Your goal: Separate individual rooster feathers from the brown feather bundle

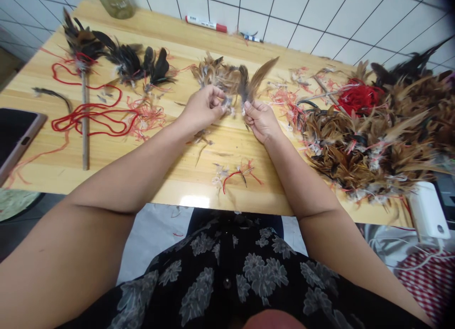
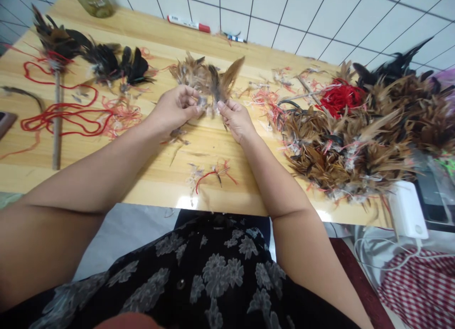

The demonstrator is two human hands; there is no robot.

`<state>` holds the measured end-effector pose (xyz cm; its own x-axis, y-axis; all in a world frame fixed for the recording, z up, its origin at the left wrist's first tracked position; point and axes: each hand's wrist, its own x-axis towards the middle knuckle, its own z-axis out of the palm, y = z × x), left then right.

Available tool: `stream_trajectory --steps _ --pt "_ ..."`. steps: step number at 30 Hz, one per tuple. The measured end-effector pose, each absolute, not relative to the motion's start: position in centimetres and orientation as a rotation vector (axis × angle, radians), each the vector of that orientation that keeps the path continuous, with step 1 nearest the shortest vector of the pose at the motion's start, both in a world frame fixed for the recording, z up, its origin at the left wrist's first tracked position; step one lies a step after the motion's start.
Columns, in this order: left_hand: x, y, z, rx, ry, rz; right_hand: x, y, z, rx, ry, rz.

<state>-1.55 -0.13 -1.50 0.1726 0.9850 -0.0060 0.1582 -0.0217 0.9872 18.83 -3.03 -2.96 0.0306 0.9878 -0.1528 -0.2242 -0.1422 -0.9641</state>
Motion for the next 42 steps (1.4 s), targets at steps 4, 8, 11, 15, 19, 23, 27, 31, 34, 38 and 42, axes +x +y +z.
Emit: stream_trajectory --steps 4,8,11,15,19,23,27,31,34,38,42 --pt "-1.9 -0.1 -0.2 1.466 1.276 1.038 19.0 -2.7 -3.6 -1.138 -0.955 1.368" --pt "-1.3 -0.8 1.2 1.285 1.184 1.084 19.1 -2.6 -4.0 -1.133 -0.978 1.329" --pt "-0.5 -1.5 1.1 1.161 1.112 1.066 18.8 -2.7 -4.0 -1.195 -0.985 1.269" --pt "0.2 -1.8 -0.4 1.23 1.05 1.092 17.8 -3.1 -3.8 -1.284 -1.035 1.174" --pt "0.3 -1.5 -1.7 1.288 1.07 1.09 16.8 -3.5 -4.1 -1.323 -1.161 1.038" --pt "0.2 -1.6 -1.9 1.341 1.098 1.104 16.8 -3.5 -4.5 -1.386 -1.241 0.904" --pt "0.4 -1.8 -1.6 1.33 1.087 1.091 17.1 -3.6 -4.7 -1.414 -1.294 0.87" --pt "0.5 -1.6 -1.5 1.299 1.082 1.096 17.0 -3.8 -4.5 -1.429 -1.312 0.848" --pt "0.3 -1.4 -1.6 1.323 1.099 1.131 16.8 -3.8 -4.4 -1.433 -1.323 0.843" --pt "0.0 -1.3 -1.3 1.314 1.113 1.135 16.7 -3.7 -4.2 -1.413 -1.318 0.869" --pt "0.1 -1.6 -0.7 1.263 1.079 1.116 16.6 -3.7 -4.1 -1.324 -1.28 0.961"
